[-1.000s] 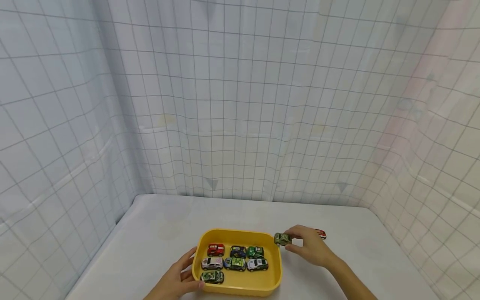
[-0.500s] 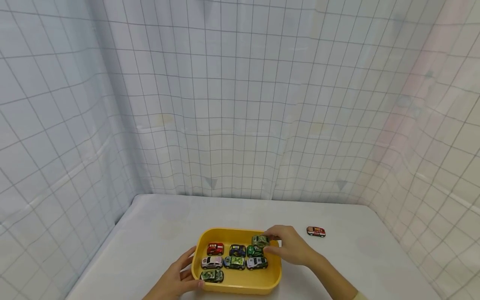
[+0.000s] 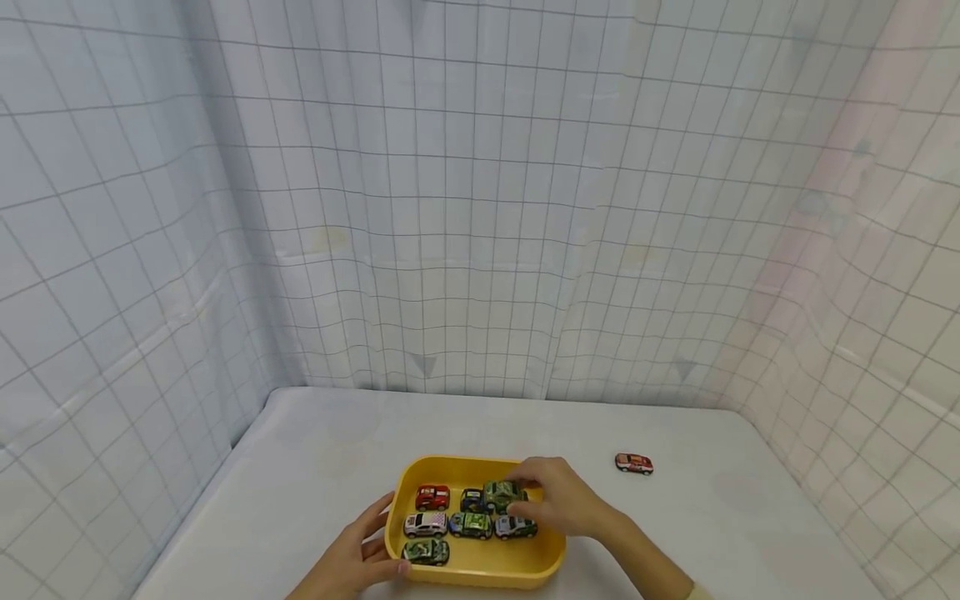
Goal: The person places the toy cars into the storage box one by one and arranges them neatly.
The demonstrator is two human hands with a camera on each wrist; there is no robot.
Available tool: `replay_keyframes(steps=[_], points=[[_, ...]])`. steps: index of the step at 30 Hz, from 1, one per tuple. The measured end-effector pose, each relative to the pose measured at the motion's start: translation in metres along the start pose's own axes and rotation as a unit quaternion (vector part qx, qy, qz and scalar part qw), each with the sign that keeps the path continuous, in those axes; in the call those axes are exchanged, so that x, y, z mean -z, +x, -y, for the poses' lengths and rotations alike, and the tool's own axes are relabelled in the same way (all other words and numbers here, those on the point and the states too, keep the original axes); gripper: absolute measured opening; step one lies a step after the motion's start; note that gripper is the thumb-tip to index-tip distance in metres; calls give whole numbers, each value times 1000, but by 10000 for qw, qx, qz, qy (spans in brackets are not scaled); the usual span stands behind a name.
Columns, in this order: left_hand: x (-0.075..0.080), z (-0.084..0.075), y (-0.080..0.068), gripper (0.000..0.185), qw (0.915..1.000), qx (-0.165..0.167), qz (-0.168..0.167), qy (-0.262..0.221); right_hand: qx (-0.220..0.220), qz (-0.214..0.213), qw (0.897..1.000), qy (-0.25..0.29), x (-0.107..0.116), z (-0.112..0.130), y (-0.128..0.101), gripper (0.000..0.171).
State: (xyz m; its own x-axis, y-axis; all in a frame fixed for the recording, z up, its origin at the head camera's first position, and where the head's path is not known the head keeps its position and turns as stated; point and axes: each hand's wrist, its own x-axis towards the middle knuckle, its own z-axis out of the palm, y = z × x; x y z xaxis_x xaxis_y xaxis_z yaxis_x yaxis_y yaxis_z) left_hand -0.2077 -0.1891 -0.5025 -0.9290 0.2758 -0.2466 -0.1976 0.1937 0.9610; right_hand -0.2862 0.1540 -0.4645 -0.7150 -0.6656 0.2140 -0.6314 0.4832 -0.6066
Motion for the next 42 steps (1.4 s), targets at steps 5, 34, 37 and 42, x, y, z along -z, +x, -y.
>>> replay_keyframes(steps=[5, 34, 37, 42], points=[[1, -1, -1, 109, 10000, -40, 8, 48, 17, 54, 10000, 77, -5, 0, 3, 27], [0, -1, -3, 105, 9991, -198, 254, -287, 123, 775, 9947, -661, -47, 20, 15, 32], [0, -1, -3, 105, 9989, -206, 251, -329, 272, 788, 9937, -745, -52, 20, 16, 31], [0, -1, -3, 104, 9985, -291, 311, -344, 561, 806, 9902, -994, -59, 19, 17, 28]])
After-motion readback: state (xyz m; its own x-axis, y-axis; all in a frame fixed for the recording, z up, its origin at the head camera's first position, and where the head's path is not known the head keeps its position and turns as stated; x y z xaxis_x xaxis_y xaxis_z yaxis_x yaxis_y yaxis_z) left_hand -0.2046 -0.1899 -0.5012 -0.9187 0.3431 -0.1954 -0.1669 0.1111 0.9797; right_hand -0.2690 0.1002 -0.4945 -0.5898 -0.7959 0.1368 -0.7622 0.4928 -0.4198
